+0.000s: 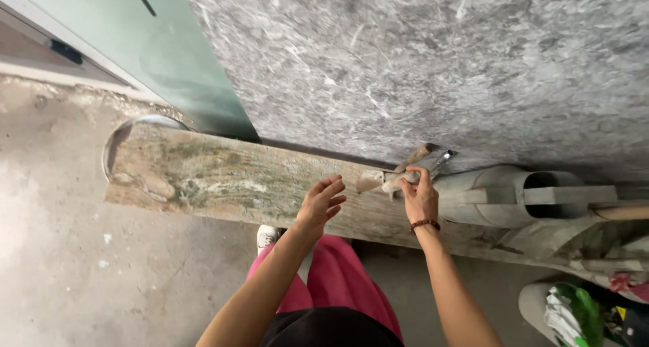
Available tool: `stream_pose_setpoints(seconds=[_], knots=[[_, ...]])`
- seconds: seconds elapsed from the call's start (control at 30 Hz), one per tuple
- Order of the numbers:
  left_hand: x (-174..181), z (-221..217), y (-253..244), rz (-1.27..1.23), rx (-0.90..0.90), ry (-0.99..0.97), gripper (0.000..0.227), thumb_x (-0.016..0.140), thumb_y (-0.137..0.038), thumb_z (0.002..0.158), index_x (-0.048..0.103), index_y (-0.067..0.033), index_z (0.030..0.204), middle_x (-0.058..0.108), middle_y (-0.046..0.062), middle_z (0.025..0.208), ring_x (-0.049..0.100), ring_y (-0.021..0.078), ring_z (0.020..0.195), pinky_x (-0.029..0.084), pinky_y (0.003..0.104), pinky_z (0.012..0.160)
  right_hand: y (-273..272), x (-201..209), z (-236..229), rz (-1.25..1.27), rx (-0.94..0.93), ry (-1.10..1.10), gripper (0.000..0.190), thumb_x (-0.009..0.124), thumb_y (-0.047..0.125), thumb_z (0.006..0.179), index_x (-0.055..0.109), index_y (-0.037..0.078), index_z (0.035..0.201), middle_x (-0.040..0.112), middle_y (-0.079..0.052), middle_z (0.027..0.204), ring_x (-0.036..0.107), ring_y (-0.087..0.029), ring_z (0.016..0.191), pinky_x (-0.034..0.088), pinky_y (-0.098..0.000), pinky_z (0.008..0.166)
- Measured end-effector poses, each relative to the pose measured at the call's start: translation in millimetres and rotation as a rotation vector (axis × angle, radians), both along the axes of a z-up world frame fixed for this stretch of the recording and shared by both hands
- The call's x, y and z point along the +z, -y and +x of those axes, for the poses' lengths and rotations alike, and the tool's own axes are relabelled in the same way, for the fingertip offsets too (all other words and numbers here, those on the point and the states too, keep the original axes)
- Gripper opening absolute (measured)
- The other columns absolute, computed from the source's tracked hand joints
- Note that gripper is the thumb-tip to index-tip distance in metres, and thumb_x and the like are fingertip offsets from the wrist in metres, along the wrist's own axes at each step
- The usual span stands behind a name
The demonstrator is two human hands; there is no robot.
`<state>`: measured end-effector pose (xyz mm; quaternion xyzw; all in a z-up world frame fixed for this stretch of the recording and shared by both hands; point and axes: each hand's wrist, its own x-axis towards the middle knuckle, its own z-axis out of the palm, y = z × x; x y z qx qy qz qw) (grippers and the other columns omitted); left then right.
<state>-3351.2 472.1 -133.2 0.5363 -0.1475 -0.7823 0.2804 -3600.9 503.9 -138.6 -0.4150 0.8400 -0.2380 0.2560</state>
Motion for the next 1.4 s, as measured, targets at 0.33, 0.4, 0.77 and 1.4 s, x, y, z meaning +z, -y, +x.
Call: stream_pose_setpoints(seconds=[0.33,0.4,0.77,1.4], knots=[[-18,-48,-16,-0.121,-0.012,0.129,0.032,0.072,-0.043,0.090,0.068,-0.0169,0.108,0.068,-0.003,0.103,0.064,0.0120,0.096,0.048,0.032,0.085,11,-39,-38,-0.033,0.061,0.070,0.037,0.072,0.032,0.092,0.061,0.014,0.123,0.073,-0.013,0.092,0.072,-0.028,0.083,0.054,-0.0428,0.075],[-24,-53,-16,-0.126,-0.008,0.167,0.035,0.073,-0.045,0.090,0.067,-0.0142,0.106,0.067,0.000,0.098,0.064,0.0124,0.094,0.048,0.032,0.083,14,-45,-40,-0.028,0.081,0.042,0.037,0.073,0.032,0.092,0.061,0.012,0.121,0.073,-0.015,0.092,0.072,-0.031,0.085,0.054,-0.0442,0.076],[-11,-69,-5,-0.141,0.053,0.211,0.049,0.076,-0.042,0.086,0.061,-0.0112,0.120,0.069,0.002,0.108,0.063,0.0130,0.093,0.050,0.031,0.082,41,-84,-49,-0.003,0.178,-0.002,0.034,0.068,0.030,0.096,0.060,0.012,0.122,0.074,-0.014,0.097,0.073,-0.031,0.089,0.057,-0.0444,0.077],[-33,-82,0,-0.165,0.131,0.154,0.047,0.075,-0.024,0.087,0.058,-0.0099,0.128,0.069,0.004,0.115,0.062,0.0127,0.093,0.049,0.031,0.082,69,-115,-61,-0.110,-0.008,-0.045,0.048,0.084,0.038,0.084,0.061,0.006,0.112,0.073,-0.012,0.103,0.073,-0.030,0.090,0.057,-0.0440,0.077]])
